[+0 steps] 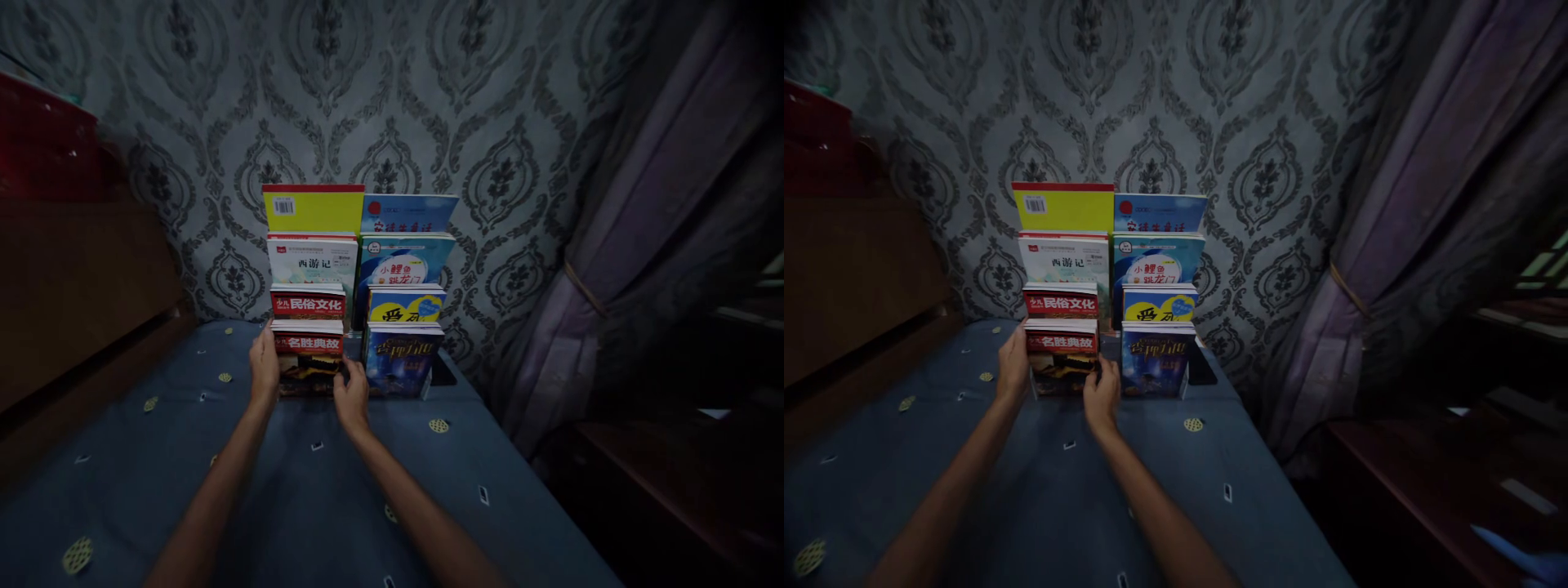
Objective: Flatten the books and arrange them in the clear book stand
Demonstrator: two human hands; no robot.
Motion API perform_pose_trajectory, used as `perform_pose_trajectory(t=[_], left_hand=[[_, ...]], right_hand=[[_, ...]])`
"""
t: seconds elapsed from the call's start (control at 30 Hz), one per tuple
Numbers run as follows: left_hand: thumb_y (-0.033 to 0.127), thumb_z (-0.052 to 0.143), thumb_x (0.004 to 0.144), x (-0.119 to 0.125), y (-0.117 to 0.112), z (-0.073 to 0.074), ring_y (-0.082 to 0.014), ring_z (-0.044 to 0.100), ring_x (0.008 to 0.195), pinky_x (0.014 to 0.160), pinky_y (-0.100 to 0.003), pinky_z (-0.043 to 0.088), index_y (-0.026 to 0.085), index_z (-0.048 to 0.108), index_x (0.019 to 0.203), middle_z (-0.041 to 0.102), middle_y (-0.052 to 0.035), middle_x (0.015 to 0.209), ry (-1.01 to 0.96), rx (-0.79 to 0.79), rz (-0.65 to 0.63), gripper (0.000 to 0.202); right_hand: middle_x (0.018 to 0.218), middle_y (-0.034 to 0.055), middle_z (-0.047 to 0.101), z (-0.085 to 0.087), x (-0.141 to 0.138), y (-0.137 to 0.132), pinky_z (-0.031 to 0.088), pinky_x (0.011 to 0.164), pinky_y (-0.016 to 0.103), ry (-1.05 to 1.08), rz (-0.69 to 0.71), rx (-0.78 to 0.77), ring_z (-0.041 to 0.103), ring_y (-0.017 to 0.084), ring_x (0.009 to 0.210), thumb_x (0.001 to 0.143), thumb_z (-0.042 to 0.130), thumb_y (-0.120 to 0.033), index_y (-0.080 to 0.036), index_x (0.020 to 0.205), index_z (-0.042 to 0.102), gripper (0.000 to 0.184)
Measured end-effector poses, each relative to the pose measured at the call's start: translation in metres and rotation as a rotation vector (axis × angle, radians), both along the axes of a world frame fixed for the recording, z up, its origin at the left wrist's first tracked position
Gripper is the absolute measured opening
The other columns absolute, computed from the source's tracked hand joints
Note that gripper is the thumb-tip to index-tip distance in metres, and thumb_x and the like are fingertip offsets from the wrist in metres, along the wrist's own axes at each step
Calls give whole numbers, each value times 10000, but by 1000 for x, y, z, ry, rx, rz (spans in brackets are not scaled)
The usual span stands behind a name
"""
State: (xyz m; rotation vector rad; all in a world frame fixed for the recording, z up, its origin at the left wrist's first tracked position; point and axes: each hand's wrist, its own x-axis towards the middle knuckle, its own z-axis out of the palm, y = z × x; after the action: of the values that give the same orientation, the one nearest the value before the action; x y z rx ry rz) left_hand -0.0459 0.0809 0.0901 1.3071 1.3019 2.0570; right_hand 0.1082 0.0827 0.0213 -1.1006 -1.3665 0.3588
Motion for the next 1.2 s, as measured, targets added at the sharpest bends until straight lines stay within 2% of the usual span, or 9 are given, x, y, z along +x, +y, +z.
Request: perform_pose_trajectory(t=[0.17, 0.3, 0.4, 0.7, 0.87, 1.2], left_hand=[[532, 405, 969, -1, -12, -26, -252, 558, 1153, 1088, -417, 387, 211, 673, 1221, 665, -105, 1162, 214, -17, 158, 489], [444, 425, 961, 2, -17, -50, -247, 551, 1134, 1076, -423, 403, 225, 645, 1262, 626, -105, 1143, 243, -57, 213, 432], [383, 426, 954, 4, -18, -57, -252, 556, 1112, 1054, -424, 422, 212, 622, 1295, 606, -115, 1137, 254, -49, 228, 429], [366, 427, 936, 2, -16, -57, -260, 576, 1026, 1015, -450, 453, 161, 641, 1263, 577, -120, 1037, 264, -41, 216, 441], [366, 445, 937, 3, -16, -56, -247, 567, 1032, 1011, -420, 455, 192, 660, 1233, 582, -105, 1042, 261, -25, 232, 405], [427, 480, 942, 7, -26, -38, -232, 572, 921, 919, -372, 481, 195, 692, 1169, 591, -75, 934, 290, -52, 237, 387]], right_hand=[[1054, 116, 679, -1, 2, -1, 489, 940, 395, -17, 5, 3, 624, 261, 1021, 771, 476, -140, -147, 1168, 687, 450], [1065, 107, 685, -3, 3, 1, 488, 930, 386, -14, 9, 1, 629, 257, 1013, 770, 489, -155, -163, 1172, 686, 448], [1046, 100, 699, -5, 3, 3, 489, 924, 379, -9, 10, 11, 635, 251, 996, 771, 496, -163, -169, 1148, 698, 427], [1062, 127, 721, -9, 3, 6, 502, 932, 409, 30, 4, -3, 656, 268, 1002, 751, 491, -176, -134, 1111, 708, 423], [1045, 109, 722, -10, 2, 6, 502, 931, 397, 44, 10, 18, 653, 255, 998, 750, 499, -174, -156, 1104, 708, 411], [1046, 96, 720, -9, 1, 5, 500, 934, 387, 56, 17, 21, 651, 246, 994, 753, 506, -173, -169, 1106, 704, 405]])
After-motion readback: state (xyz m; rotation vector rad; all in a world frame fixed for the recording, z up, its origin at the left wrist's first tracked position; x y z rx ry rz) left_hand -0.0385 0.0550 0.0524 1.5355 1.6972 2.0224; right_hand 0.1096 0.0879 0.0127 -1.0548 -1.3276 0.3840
